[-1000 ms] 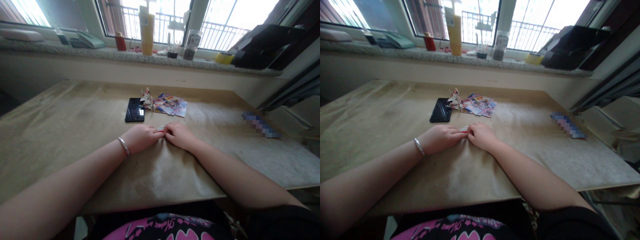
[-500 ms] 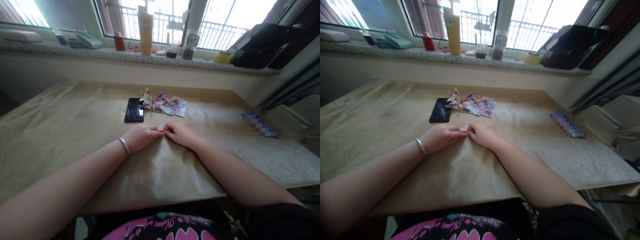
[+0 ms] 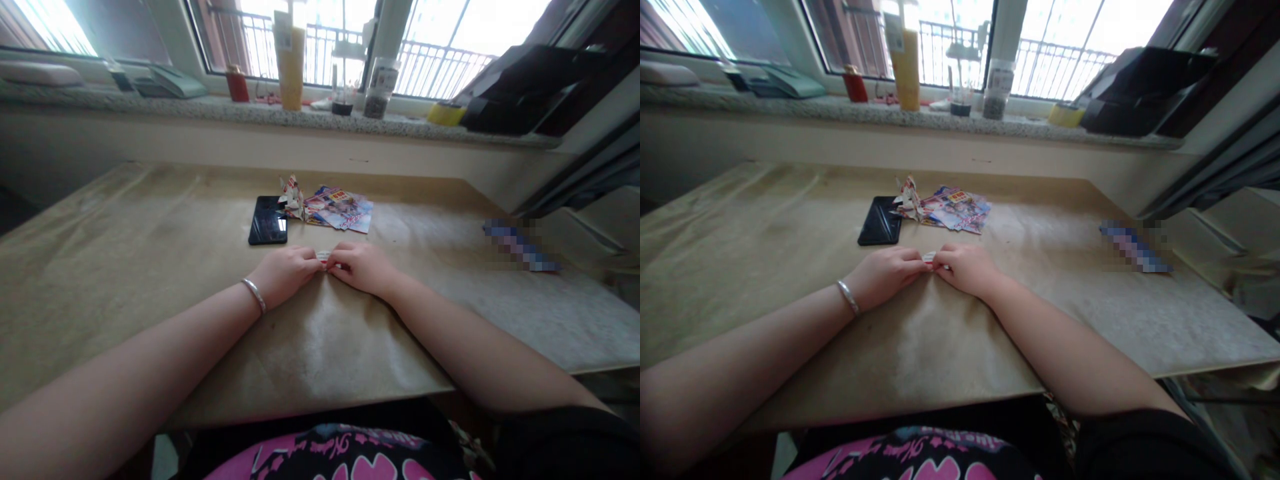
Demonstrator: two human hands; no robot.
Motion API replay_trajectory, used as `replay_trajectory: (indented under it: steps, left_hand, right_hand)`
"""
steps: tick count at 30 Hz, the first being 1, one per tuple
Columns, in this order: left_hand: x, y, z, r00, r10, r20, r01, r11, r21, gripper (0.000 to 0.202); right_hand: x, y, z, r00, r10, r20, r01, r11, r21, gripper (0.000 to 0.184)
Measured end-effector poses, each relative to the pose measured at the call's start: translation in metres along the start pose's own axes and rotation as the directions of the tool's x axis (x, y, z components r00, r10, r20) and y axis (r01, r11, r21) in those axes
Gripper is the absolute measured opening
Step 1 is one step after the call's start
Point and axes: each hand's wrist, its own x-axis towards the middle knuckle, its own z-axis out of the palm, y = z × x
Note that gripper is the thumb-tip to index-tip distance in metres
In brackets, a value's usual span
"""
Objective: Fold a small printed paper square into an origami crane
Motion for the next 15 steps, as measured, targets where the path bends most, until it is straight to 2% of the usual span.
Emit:
replay_trajectory:
  steps: [15]
  left_hand:
    - [0.003,-0.008,0.009,0.997,0.054,-0.055,-0.06,0.991,-0.121,0.024]
  right_hand:
    - [-0.002,-0.012,-0.006,0.998,0.03,0.05,-0.019,0.978,-0.206,0.028]
